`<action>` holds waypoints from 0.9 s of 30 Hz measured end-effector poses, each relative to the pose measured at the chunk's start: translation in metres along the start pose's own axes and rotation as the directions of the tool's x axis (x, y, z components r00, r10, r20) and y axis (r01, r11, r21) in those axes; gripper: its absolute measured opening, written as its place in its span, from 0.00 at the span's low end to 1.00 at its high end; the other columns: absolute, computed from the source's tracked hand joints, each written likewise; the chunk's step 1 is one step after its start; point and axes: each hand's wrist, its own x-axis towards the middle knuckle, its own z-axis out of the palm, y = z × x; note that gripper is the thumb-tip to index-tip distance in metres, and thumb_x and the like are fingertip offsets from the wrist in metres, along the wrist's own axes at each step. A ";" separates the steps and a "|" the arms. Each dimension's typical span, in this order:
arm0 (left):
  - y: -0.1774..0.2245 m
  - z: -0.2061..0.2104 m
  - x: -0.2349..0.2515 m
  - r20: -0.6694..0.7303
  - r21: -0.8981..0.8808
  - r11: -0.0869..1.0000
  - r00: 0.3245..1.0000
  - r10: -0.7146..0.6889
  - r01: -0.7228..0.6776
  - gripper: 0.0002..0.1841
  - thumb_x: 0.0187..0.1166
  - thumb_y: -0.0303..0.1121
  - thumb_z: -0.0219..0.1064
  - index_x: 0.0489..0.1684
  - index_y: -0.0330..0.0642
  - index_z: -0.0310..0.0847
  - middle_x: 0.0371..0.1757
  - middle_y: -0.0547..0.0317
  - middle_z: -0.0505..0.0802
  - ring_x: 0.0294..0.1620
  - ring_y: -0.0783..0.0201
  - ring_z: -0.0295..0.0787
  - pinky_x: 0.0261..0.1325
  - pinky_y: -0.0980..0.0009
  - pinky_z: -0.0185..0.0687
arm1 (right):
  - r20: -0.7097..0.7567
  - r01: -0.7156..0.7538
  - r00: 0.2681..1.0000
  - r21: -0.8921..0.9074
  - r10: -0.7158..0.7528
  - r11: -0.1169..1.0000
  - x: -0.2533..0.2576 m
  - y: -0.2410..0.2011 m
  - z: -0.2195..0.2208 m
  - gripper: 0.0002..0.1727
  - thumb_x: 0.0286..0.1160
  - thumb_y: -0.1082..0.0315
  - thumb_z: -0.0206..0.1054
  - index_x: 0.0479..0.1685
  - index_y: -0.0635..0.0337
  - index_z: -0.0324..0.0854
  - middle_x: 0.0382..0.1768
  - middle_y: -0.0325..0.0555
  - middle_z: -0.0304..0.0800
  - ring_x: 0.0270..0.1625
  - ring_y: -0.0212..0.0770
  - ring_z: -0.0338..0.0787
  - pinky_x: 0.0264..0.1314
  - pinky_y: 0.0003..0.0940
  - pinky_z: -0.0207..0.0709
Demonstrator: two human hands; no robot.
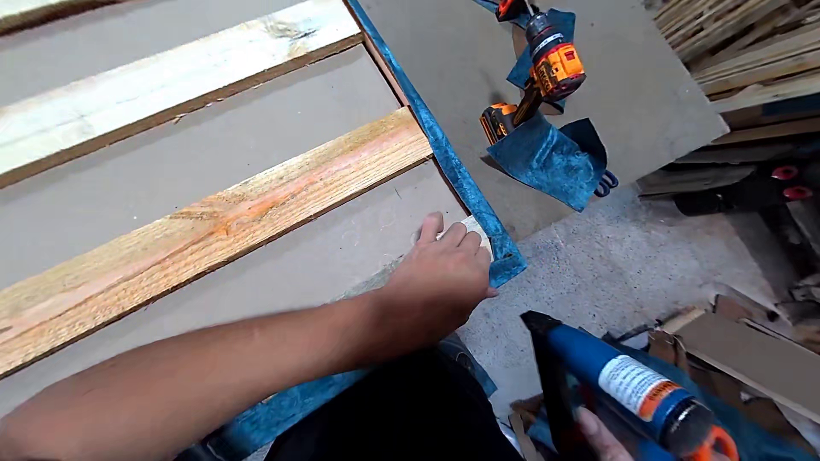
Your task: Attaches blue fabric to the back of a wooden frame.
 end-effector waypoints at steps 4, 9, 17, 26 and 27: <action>0.000 0.004 0.004 -0.002 -0.170 0.985 1.000 0.012 -0.012 0.16 0.85 0.46 0.64 0.30 0.46 0.85 0.34 0.63 0.87 0.45 0.62 0.84 0.58 0.55 0.72 | 0.106 -0.010 0.994 0.013 0.009 1.000 0.013 0.050 -0.023 0.15 0.78 0.59 0.75 0.45 0.66 0.88 0.40 0.53 0.95 0.44 0.45 0.96 0.51 0.49 0.91; -0.008 0.022 -0.002 -0.232 -0.283 0.951 0.971 0.060 -0.126 0.14 0.86 0.41 0.61 0.29 0.47 0.86 0.36 0.65 0.87 0.47 0.64 0.83 0.60 0.57 0.74 | 0.165 0.244 0.960 -0.092 -0.227 0.966 0.043 0.030 -0.034 0.19 0.72 0.56 0.78 0.44 0.65 0.88 0.39 0.55 0.96 0.44 0.44 0.97 0.52 0.43 0.89; 0.006 0.037 -0.008 -0.401 -0.046 0.963 0.878 -0.260 0.264 0.08 0.84 0.40 0.58 0.38 0.54 0.82 0.44 0.64 0.86 0.52 0.60 0.81 0.64 0.47 0.63 | 0.285 0.326 0.920 -0.178 -0.268 0.929 0.080 -0.007 -0.013 0.18 0.73 0.54 0.76 0.49 0.60 0.88 0.36 0.45 0.96 0.41 0.31 0.95 0.47 0.33 0.89; 0.003 0.033 -0.009 -0.351 -0.078 0.960 0.894 -0.280 0.270 0.09 0.86 0.42 0.56 0.41 0.55 0.81 0.50 0.62 0.84 0.58 0.57 0.78 0.66 0.48 0.62 | 0.179 0.297 0.951 -0.303 -0.252 0.905 0.081 -0.026 -0.021 0.16 0.73 0.55 0.77 0.36 0.61 0.89 0.31 0.47 0.96 0.38 0.29 0.95 0.43 0.30 0.89; 0.003 0.034 -0.010 -0.356 -0.082 0.959 0.891 -0.281 0.270 0.09 0.86 0.42 0.56 0.41 0.55 0.81 0.51 0.63 0.84 0.59 0.58 0.78 0.67 0.48 0.62 | 0.185 0.281 0.955 -0.321 -0.231 0.904 0.084 -0.029 -0.022 0.16 0.74 0.54 0.77 0.38 0.61 0.89 0.32 0.47 0.96 0.39 0.30 0.94 0.44 0.31 0.89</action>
